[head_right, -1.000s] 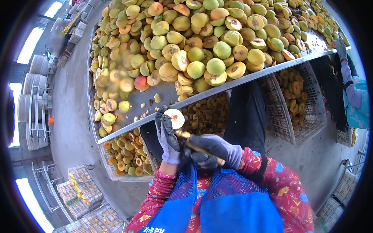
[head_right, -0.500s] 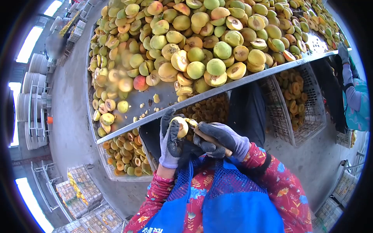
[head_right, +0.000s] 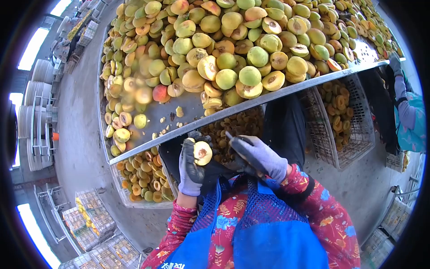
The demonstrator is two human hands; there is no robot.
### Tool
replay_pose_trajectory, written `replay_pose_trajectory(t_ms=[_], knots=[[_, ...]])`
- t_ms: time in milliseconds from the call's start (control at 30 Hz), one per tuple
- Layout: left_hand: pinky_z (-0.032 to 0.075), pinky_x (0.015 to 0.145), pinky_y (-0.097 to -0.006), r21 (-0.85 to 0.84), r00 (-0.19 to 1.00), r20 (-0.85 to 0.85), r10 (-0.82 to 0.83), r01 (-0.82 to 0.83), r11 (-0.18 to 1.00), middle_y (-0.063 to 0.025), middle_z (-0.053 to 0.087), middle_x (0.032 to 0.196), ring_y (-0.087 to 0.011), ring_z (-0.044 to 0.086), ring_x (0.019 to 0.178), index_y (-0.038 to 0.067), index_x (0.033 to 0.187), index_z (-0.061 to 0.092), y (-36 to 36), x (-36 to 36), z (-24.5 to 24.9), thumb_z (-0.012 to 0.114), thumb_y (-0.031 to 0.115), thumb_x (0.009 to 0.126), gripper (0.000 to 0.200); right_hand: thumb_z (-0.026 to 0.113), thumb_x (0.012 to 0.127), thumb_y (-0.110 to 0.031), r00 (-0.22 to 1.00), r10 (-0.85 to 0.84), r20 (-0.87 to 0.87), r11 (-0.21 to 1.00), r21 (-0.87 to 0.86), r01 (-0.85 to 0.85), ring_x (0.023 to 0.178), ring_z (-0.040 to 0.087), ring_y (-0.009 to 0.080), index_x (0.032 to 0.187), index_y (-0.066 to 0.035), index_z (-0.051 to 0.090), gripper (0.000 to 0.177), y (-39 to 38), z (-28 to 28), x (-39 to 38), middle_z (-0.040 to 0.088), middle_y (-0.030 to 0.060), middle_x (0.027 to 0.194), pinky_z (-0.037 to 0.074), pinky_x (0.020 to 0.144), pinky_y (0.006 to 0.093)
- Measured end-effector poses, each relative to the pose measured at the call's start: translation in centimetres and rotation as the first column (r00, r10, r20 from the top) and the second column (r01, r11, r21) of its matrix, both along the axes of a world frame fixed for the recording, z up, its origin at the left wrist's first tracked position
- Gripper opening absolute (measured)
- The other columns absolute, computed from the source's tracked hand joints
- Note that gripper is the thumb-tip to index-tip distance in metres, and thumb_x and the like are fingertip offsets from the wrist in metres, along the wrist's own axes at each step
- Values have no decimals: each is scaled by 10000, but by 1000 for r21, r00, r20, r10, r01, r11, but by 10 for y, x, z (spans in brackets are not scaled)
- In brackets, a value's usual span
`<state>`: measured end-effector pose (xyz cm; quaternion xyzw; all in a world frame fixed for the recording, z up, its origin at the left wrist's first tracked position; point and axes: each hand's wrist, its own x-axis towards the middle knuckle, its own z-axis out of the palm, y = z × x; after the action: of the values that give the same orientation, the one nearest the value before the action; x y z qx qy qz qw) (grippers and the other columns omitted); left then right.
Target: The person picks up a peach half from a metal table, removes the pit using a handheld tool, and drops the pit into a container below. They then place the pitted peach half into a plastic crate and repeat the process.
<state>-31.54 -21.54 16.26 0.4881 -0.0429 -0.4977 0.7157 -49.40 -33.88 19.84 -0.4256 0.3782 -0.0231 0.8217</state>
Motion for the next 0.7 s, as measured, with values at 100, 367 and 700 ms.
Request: replay_pose_trajectory(t_ms=[100,367,700], knots=[[547,858,-323,-98,1000,-9,-15,14,995,-138,637,1135,-185,642,959,8,1209,547,-1,-4,-1,628,116,932,308,512,996,-277,983,183,32,733,-671,-115,521,587,232,975,-28,557,255,13,4,8,585,87,649,458,489,364],[519,798,-312,93,722,664,-196,180,979,-105,685,961,-208,669,877,11,1102,570,-3,-20,15,680,174,850,320,545,960,-272,941,264,-213,414,-856,-310,560,606,424,961,53,474,333,34,14,20,580,232,590,454,492,512],[542,749,-308,76,955,291,-60,39,996,-91,668,925,-185,656,803,-7,1060,599,0,-31,13,452,284,1025,328,496,992,-311,948,310,-78,314,-932,-179,491,602,336,970,36,504,348,44,-7,20,597,199,640,456,460,457]])
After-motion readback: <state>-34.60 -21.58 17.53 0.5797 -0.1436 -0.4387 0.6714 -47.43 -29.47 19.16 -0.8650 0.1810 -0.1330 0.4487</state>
